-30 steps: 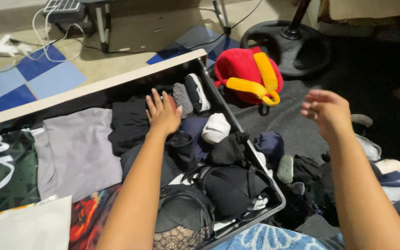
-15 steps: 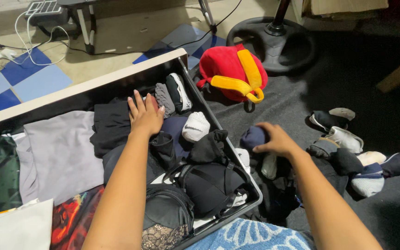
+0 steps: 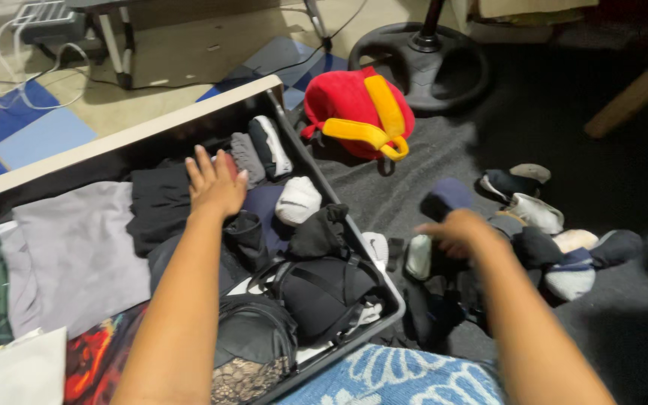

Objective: The person organizes clothes in a drawer by folding and arranging various garments including shirts, socks, and underwear. They also handle a small purple package and place it on a shelf.

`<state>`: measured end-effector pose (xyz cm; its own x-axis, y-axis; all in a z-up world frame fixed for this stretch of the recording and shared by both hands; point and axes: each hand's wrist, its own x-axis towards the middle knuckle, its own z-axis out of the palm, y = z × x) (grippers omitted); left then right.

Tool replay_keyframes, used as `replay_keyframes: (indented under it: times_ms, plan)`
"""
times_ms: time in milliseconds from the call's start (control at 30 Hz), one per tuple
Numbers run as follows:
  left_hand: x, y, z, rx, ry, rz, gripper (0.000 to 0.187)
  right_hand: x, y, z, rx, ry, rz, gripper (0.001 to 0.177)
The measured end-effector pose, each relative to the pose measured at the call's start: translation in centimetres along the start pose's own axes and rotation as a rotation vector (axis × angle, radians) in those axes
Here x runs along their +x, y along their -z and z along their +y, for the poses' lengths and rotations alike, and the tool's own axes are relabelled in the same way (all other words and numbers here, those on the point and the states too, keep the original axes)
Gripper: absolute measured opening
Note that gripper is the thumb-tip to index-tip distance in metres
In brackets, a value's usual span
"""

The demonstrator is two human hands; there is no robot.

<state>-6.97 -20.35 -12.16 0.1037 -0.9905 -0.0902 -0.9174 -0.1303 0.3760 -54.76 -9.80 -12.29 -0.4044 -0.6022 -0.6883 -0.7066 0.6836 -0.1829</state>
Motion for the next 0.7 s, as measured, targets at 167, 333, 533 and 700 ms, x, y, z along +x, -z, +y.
replay_keyframes:
  times_ms: [167,333,533,700]
  plan:
    - [-0.6,-0.2,0.1,-0.004,0.002,0.059,0.084,-3.0,-4.5,-2.1,-0.279,0.394,0.261,0.059]
    - [-0.3,-0.5,-0.3,-0.015,-0.021,0.093,0.082,-3.8,-4.9,-2.4,-0.552,0.231,0.259,0.098]
    - [-0.8,-0.4,-0.1,-0.038,-0.016,0.083,0.08,0.9,-5.3,-2.1,-0.109,0.455,0.183,0.078]
    - [-0.7,-0.6,-0.1,-0.023,-0.025,0.1,0.08,0.9,0.7,1.5,0.645,0.484,0.433,0.047]
